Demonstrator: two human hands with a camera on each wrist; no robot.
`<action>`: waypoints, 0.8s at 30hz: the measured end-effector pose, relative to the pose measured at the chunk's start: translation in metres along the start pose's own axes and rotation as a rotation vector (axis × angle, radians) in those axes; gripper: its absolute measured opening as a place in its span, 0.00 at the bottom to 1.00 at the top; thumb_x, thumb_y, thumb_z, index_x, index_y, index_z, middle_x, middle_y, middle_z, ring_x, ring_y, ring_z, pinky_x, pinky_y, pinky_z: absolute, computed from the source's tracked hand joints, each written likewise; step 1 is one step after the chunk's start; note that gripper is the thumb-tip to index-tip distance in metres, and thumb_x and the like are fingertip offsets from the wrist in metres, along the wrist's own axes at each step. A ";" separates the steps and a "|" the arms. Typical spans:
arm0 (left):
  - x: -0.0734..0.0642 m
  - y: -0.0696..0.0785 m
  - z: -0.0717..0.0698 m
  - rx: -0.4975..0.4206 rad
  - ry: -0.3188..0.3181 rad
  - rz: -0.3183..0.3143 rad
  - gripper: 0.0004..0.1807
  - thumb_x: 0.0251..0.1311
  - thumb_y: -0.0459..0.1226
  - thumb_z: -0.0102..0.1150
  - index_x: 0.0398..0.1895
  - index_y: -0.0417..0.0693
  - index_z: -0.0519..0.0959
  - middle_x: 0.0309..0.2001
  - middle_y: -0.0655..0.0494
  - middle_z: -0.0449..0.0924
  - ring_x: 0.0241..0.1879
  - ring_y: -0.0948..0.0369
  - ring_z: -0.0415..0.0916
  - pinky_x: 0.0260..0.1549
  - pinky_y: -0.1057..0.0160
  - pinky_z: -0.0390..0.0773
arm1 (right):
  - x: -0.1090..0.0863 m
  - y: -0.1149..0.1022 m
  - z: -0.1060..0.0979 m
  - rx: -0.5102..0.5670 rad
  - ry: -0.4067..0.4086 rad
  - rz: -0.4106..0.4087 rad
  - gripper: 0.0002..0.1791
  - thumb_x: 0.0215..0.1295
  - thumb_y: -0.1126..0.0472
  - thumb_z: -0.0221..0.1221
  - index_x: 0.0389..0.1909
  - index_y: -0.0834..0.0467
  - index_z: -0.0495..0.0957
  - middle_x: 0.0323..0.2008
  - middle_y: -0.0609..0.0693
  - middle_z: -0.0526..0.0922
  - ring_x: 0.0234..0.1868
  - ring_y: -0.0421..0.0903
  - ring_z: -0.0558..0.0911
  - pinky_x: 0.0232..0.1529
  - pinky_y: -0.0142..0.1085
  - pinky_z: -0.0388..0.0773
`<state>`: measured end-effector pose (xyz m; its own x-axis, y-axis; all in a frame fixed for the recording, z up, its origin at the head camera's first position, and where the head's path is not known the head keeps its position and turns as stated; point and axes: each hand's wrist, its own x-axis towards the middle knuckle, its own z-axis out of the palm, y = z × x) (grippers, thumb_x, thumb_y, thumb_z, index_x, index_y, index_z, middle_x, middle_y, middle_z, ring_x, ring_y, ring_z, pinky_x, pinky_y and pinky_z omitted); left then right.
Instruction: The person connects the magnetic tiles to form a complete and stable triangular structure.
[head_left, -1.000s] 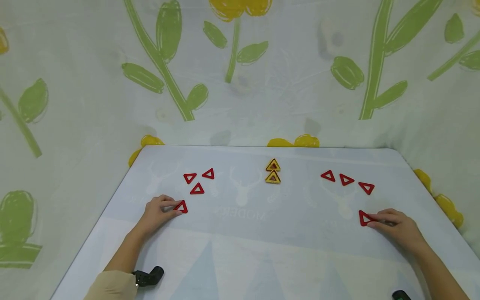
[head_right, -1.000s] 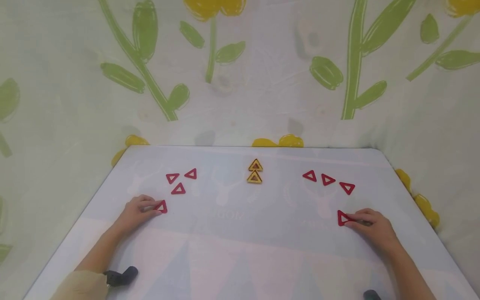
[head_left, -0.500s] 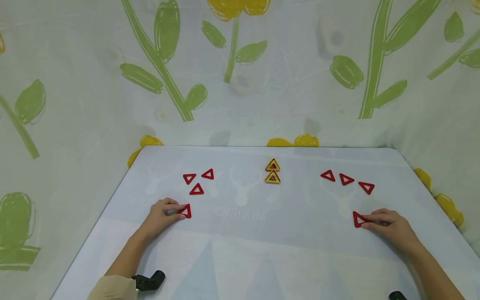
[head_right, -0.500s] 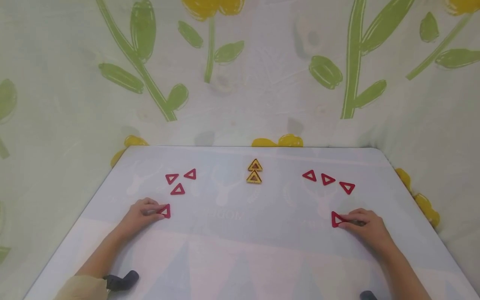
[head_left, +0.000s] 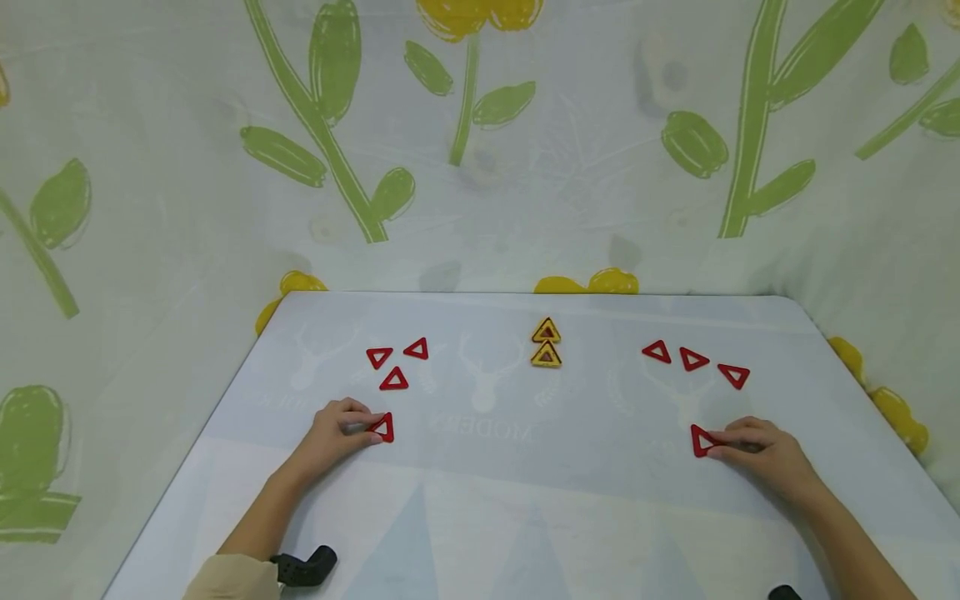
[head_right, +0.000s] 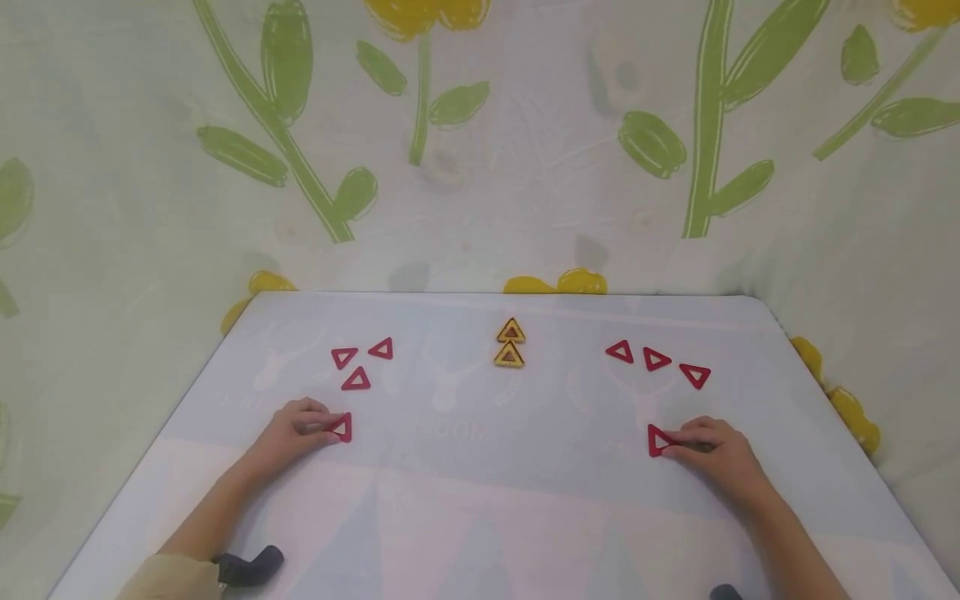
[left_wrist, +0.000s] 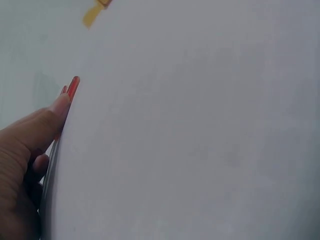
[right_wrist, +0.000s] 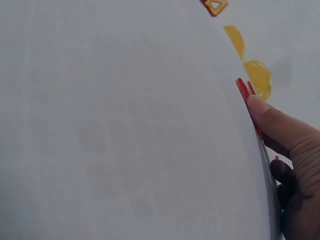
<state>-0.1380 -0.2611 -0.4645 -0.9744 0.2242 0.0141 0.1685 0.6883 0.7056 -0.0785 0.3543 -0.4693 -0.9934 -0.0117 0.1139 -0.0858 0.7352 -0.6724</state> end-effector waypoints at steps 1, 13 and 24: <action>0.000 0.001 0.001 0.000 -0.001 0.005 0.18 0.50 0.42 0.69 0.46 0.47 0.84 0.42 0.55 0.75 0.48 0.56 0.64 0.43 0.55 0.68 | 0.000 -0.001 0.001 0.002 0.001 -0.011 0.15 0.52 0.57 0.70 0.39 0.61 0.86 0.35 0.33 0.74 0.38 0.23 0.67 0.36 0.15 0.65; 0.003 0.009 0.012 0.005 -0.015 0.066 0.18 0.51 0.41 0.69 0.46 0.48 0.84 0.41 0.59 0.75 0.47 0.58 0.64 0.43 0.57 0.69 | 0.004 -0.013 0.013 -0.003 -0.002 -0.057 0.14 0.51 0.57 0.70 0.39 0.58 0.86 0.35 0.36 0.76 0.38 0.25 0.67 0.36 0.18 0.66; 0.003 0.016 0.022 -0.005 -0.019 0.121 0.17 0.50 0.40 0.70 0.45 0.48 0.85 0.40 0.61 0.74 0.45 0.61 0.64 0.41 0.61 0.69 | 0.006 -0.023 0.026 0.040 -0.009 -0.096 0.13 0.50 0.58 0.70 0.38 0.57 0.87 0.34 0.39 0.77 0.38 0.28 0.68 0.36 0.19 0.67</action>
<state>-0.1354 -0.2347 -0.4687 -0.9442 0.3181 0.0858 0.2836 0.6520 0.7032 -0.0849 0.3197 -0.4727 -0.9811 -0.0868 0.1731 -0.1834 0.7025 -0.6877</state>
